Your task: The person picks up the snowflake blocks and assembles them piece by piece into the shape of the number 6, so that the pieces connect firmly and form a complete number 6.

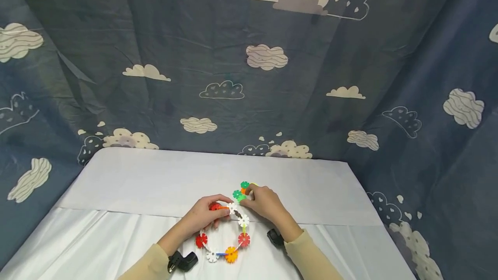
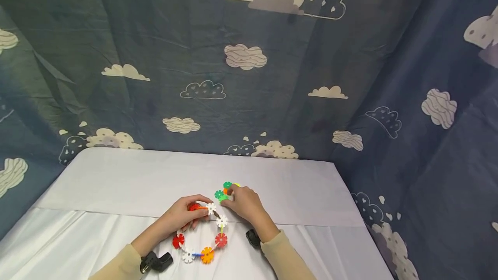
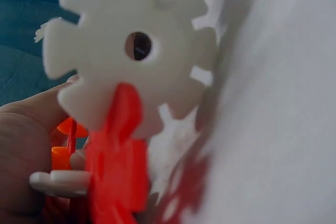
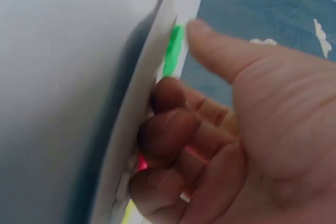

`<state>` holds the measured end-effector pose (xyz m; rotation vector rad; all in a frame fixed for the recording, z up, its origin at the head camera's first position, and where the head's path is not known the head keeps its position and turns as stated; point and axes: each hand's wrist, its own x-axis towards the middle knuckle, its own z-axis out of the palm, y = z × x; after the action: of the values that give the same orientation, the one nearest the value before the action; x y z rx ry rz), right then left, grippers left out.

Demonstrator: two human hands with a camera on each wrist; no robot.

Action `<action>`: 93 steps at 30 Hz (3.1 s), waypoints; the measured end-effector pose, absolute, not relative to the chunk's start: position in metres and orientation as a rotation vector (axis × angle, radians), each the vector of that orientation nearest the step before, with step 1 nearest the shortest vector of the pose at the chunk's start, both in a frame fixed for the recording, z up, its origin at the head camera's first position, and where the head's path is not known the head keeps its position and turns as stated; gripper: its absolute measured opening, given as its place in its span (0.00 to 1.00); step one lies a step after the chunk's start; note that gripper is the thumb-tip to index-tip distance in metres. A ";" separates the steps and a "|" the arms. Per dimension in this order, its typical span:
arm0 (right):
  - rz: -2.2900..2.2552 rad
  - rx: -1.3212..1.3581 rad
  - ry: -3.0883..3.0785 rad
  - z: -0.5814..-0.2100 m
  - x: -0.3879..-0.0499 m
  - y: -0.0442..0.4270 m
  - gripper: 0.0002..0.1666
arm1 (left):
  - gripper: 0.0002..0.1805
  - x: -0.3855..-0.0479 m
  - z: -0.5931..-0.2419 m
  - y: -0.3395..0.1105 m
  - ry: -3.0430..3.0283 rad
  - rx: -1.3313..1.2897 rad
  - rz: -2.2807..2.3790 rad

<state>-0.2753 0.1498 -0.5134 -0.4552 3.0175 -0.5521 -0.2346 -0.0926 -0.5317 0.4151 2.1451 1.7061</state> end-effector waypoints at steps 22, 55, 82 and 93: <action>-1.046 -0.734 2.754 -0.500 -0.262 0.169 0.03 | 0.18 -0.235 -0.535 -0.089 2.207 0.396 1.692; -0.802 -1.011 2.912 -0.495 -0.245 0.164 0.04 | 0.21 -0.232 -0.532 -0.093 2.155 0.380 1.728; -0.817 -1.243 2.923 -0.495 -0.241 0.156 0.03 | 0.16 -0.231 -0.527 -0.092 2.219 0.456 1.636; -0.881 -1.062 2.762 -0.493 -0.250 0.166 0.09 | 0.20 -0.227 -0.519 -0.082 2.682 0.729 1.338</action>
<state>-0.2502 0.1656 -0.4929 -1.0622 2.7618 -0.8810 -0.2269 -0.0818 -0.5189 0.7295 2.6820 1.3378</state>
